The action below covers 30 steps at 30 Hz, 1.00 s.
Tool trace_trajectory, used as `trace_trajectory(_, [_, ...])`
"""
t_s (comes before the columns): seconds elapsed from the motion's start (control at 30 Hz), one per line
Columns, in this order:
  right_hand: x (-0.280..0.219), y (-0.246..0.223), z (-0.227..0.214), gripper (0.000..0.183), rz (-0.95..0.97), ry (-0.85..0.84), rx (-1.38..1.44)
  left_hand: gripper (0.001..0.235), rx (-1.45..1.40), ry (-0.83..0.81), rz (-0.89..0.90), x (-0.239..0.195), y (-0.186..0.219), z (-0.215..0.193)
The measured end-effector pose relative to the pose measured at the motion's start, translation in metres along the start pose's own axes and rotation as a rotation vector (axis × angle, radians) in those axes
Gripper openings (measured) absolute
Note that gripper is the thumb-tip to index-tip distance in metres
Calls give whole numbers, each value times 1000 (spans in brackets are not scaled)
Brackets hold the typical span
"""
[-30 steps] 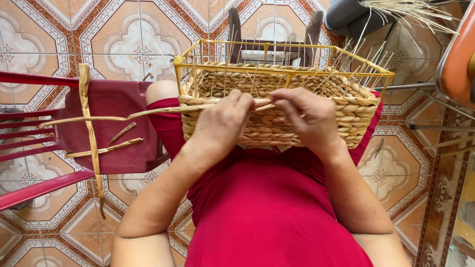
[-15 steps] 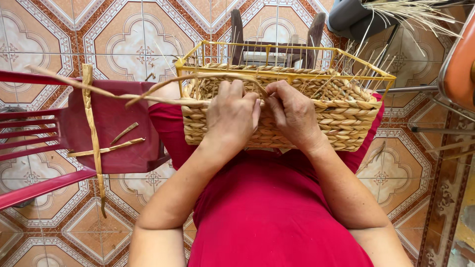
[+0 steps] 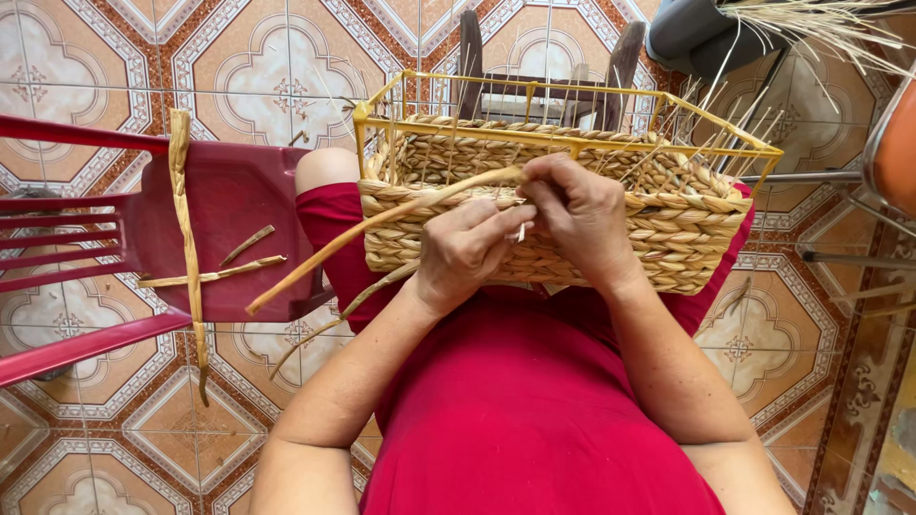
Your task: The person weaves a rectangular basket by hand, threading dried palm strips through a metal frame. They repeatedly pull and tuck the strips to build up the basket walls, occasionally reaching for additional strips from a nearby red chair.
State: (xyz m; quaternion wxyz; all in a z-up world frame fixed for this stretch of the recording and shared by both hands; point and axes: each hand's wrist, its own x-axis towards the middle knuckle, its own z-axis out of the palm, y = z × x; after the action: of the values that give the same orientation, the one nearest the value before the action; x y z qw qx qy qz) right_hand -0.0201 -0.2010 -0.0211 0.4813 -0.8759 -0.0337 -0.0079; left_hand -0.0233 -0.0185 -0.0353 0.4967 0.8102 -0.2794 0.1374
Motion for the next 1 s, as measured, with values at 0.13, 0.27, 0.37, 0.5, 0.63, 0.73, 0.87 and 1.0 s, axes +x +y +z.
trace_trajectory(0.13, [-1,-9,5,15,-218,35,-235,40,56,-45,-180,-5,-1,-13])
trace_trajectory(0.27, [-4,-12,0,21,-278,-54,-269,35,135,-22,-318,-12,-15,-27])
trace_trajectory(0.37, [-4,-9,6,10,-91,44,-82,12,-113,13,-646,-15,-21,-33])
trace_trajectory(0.5, [-6,-6,18,10,-116,135,-63,10,-164,44,-720,-15,-24,-35])
trace_trajectory(0.63, [-9,-1,10,17,-177,114,-99,19,-555,45,-854,-28,-43,-55])
trace_trajectory(0.73, [-25,6,-9,36,63,22,402,28,-730,293,-862,-57,-80,-91])
trace_trajectory(0.87, [-54,20,-26,17,14,105,422,21,-345,655,-909,-109,-162,-168])
trace_trajectory(1.0, [-76,33,-35,10,82,129,390,14,467,411,-916,-176,-233,-226])
